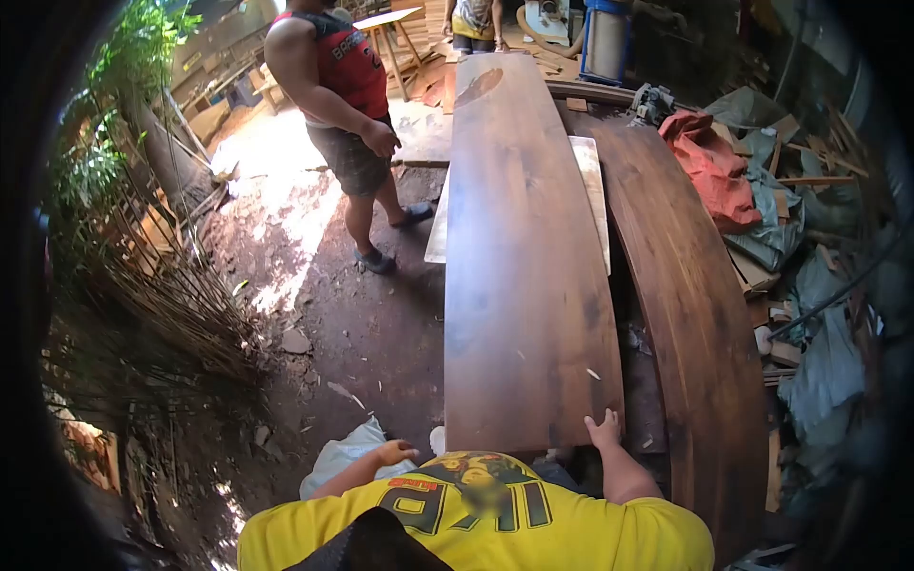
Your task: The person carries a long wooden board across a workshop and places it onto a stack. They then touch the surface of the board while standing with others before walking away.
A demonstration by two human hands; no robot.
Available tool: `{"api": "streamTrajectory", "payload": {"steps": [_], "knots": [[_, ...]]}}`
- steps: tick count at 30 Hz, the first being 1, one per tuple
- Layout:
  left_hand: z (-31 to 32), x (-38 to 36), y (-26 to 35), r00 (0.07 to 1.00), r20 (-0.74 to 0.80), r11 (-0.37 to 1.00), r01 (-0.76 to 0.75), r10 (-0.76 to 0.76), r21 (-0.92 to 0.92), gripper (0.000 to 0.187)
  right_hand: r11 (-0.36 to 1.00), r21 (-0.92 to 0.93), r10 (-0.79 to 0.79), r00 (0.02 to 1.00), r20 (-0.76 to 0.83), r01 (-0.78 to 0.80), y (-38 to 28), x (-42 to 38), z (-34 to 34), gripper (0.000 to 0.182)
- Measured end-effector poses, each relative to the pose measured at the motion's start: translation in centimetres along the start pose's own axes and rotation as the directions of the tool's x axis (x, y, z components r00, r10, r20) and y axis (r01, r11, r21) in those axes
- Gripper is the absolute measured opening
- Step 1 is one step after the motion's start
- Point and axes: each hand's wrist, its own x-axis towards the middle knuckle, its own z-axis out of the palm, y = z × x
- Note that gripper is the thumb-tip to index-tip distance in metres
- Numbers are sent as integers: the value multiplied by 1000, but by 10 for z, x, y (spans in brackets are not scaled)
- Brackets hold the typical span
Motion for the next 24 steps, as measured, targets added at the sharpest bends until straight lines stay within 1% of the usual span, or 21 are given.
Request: {"api": "streamTrajectory", "payload": {"steps": [1,3,4,5,6,7,8,9,10,11,13,14,15,16,17,19,21,22,23,24], "knots": [[-10,11,-26,999,-54,1000,-4,5,18,62,1000,-15,5,1000,-5,-5,-18,-16,6,81],[-39,22,-45,995,64,994,71,-77,87,72,994,41,-101,995,14,100,-53,-46,15,84],[-66,-13,0,994,33,990,100,-104,101,76,982,87,-167,986,3,166,-69,-57,22,84],[-60,31,-48,994,81,997,71,-74,41,79,963,136,-233,972,-11,232,-88,-66,29,85],[-61,48,-53,993,114,985,59,-40,-163,79,937,182,-298,954,-25,298,-112,-76,33,86],[-74,36,-25,985,164,947,109,-61,-301,76,904,226,-363,931,-43,363,-139,-86,33,86],[-90,23,20,973,217,888,165,-76,-430,73,854,283,-437,897,-63,436,-170,-97,32,88],[-90,31,41,973,231,804,142,-6,-578,73,794,338,-509,856,-85,506,-201,-109,30,89],[-88,37,62,972,229,693,124,60,-710,72,682,326,-651,747,-138,654,-231,-121,26,91],[-87,35,93,962,218,592,81,164,-802,74,544,309,-769,611,-187,780,-259,-135,21,92],[-87,33,150,910,205,335,78,361,-939,79,249,184,-928,289,-236,951,-307,-164,2,92],[-80,26,188,883,75,151,5,464,-989,84,239,187,-933,278,-227,953,-322,-164,2,92],[-77,15,215,843,-72,-49,-55,533,-997,89,121,101,-984,133,-121,987,-332,-165,4,89],[-83,3,223,851,-88,-71,-60,517,-996,89,-11,37,-1000,-11,4,999,-336,-166,2,86],[-95,-6,231,788,-102,-135,-24,608,-991,89,-30,52,-999,-31,19,998,-340,-163,-6,86],[-117,-20,235,636,-145,-234,57,758,-971,90,-81,-175,-996,-87,-29,981,-341,-152,-21,78],[-116,-42,223,476,-204,-317,169,855,-933,91,13,-66,-981,0,-193,998,-331,-123,-4,70],[-118,-60,212,579,-139,-202,45,803,-978,94,216,0,-964,213,-161,976,-313,-113,7,66],[-127,-76,199,670,-90,-60,-68,737,-996,98,403,45,-906,406,-122,914,-298,-94,14,62],[-129,-83,184,694,-67,-10,-86,717,-996,97,563,99,-826,563,37,820,-267,-67,30,60]]}}
